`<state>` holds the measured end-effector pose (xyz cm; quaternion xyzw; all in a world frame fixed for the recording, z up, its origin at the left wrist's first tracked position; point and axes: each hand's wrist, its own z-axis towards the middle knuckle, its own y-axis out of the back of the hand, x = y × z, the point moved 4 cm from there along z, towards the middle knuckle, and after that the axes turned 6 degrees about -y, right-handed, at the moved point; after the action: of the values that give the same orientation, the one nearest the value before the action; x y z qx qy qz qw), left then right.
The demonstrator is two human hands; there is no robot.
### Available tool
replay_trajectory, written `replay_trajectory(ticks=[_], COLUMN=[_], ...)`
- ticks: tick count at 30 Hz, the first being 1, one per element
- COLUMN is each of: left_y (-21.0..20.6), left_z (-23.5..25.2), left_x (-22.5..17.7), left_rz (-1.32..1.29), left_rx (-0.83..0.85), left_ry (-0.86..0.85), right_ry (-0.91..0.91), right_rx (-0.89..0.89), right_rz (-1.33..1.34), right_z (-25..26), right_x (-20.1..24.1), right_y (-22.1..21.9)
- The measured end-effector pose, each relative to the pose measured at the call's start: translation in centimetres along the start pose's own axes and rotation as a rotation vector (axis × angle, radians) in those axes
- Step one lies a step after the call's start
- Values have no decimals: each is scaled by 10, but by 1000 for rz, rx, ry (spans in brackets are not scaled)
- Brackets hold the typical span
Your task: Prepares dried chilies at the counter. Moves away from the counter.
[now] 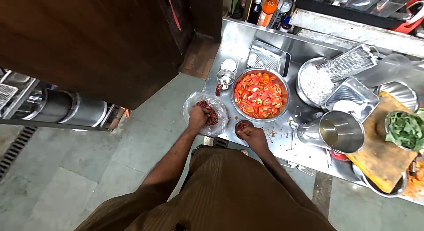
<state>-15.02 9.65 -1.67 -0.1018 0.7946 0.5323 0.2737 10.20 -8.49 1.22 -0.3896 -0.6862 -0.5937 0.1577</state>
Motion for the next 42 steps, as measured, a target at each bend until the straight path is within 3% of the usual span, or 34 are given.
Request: replay_trajectory(ticks=[5, 11, 15, 21, 26, 33, 36, 39, 42], left_y=[8, -12, -12, 36, 77, 104, 92, 68, 54], left_z=[-6, -2, -2, -20, -33, -58, -63, -54, -49], left_x=[0, -5, -11, -21, -12, -52, -72, -87, -110], left_rz=[-39, -5, 39, -22, -86, -241, -233, -229, -228], left_rx=[-88, -97, -106, -198, -161, -74, 20, 130, 70], left_ry=[7, -81, -14, -26, -9, -310, -365, -396, -531], right_ry=[-22, -40, -20, 6, 3, 205, 219, 120, 159], right_rx=[15, 30, 28, 8, 10, 26, 10, 34, 25], right_rz=[21, 21, 45, 91, 106, 350, 241, 101, 163], right_z=[-5, -7, -10, -12, 1, 15, 18, 25, 28], right_x=[-12, -24, -18, -7, -13, 54, 82, 86, 79], right_y=[-5, -9, -3, 13, 9, 20, 22, 20, 24])
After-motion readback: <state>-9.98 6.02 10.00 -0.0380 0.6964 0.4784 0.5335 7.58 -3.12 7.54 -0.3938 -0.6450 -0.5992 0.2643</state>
